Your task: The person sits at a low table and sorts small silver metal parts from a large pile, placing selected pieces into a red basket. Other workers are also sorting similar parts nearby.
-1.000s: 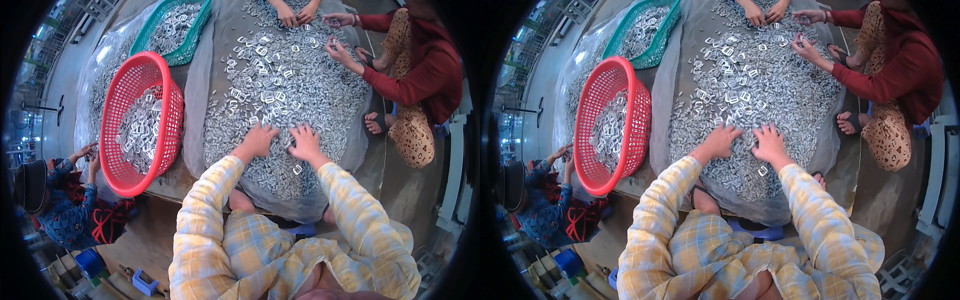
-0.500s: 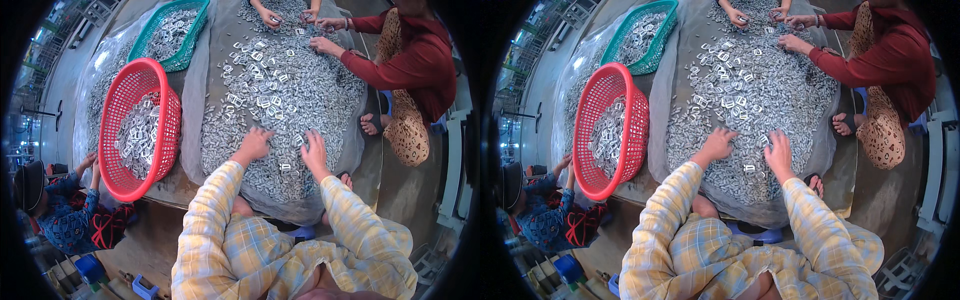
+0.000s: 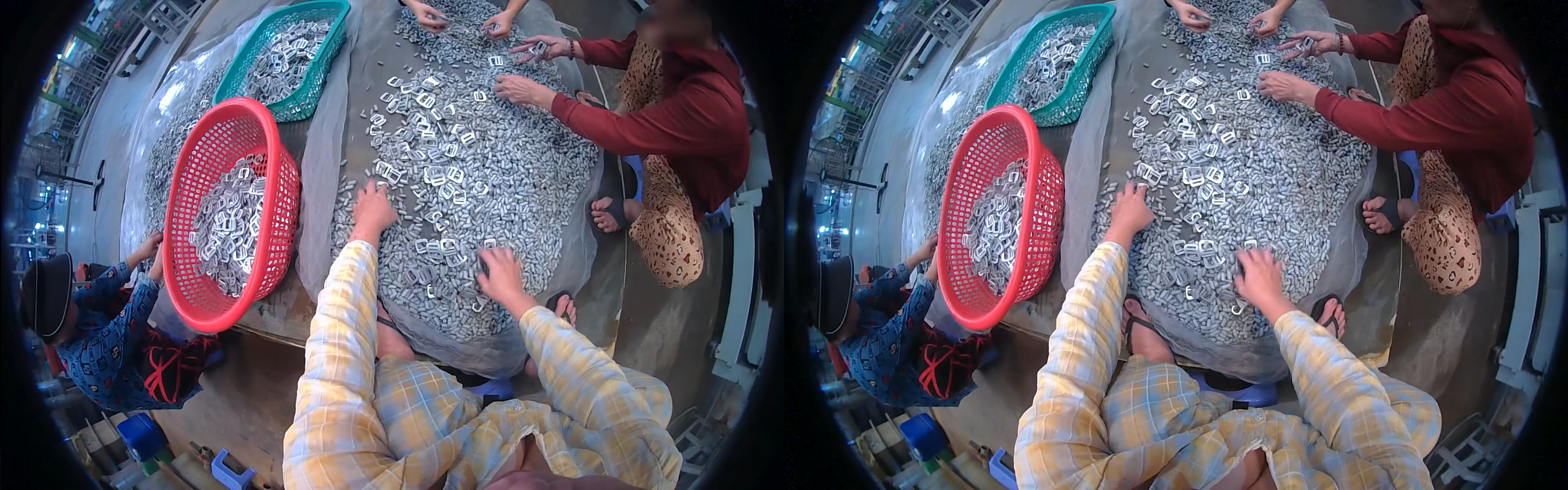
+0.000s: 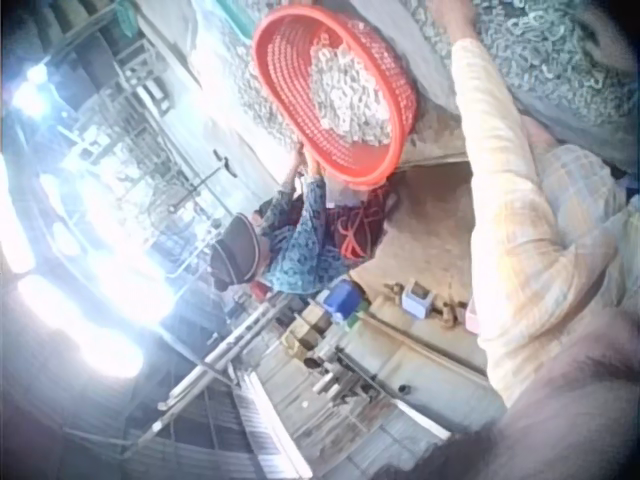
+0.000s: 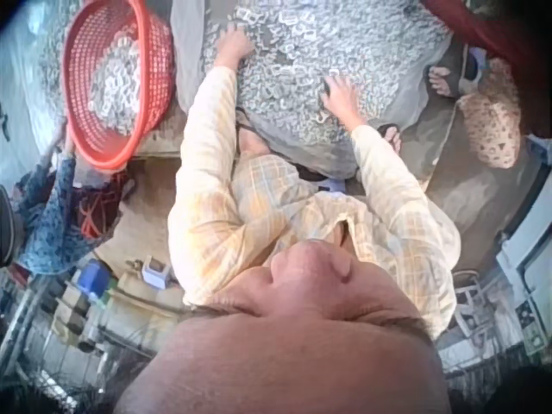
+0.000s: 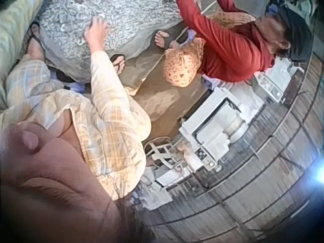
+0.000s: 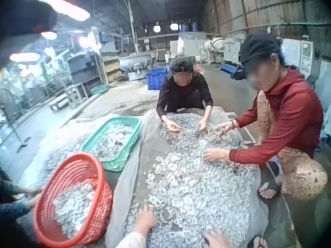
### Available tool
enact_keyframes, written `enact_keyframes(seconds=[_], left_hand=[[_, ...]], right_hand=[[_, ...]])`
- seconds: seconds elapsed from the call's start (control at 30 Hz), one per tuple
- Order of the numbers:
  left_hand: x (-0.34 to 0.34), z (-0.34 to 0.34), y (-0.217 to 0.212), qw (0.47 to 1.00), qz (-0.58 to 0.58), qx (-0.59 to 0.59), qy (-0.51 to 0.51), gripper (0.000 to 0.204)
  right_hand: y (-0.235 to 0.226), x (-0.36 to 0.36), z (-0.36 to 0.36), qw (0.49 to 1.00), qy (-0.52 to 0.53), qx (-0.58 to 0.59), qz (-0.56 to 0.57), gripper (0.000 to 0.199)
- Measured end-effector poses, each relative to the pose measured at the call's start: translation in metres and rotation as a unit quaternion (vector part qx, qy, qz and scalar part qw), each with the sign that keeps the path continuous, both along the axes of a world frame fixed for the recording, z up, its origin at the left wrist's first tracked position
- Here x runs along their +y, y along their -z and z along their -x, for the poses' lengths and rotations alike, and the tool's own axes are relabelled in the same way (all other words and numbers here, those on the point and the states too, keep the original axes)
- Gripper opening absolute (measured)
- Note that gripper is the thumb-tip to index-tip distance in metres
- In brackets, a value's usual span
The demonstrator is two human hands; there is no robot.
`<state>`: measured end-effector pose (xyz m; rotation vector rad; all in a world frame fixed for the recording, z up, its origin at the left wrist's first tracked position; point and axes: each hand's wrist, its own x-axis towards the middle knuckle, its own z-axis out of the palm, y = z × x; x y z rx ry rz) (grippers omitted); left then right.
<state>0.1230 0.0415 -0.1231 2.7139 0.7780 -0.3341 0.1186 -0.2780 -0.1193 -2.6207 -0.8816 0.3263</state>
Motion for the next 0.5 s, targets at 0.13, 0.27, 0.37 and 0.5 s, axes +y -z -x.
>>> enact_keyframes(seconds=[0.13,0.27,0.37,0.5], left_hand=[[-0.026,0.007,0.011,0.990,0.078,0.025,0.118,0.051],[-0.062,0.047,0.005,0.972,0.136,0.015,0.193,0.043],[-0.059,0.052,-0.016,0.947,0.235,0.053,0.214,0.038],[-0.039,0.038,-0.008,0.977,0.165,0.008,0.136,0.030]], right_hand=[[-0.007,0.002,0.027,0.999,-0.031,0.005,-0.018,0.045],[-0.004,-0.003,0.038,0.998,-0.016,0.022,-0.063,0.036],[0.010,-0.009,0.038,0.993,0.021,-0.024,-0.112,0.026],[0.003,0.003,0.033,0.979,0.061,-0.102,-0.163,0.016]])
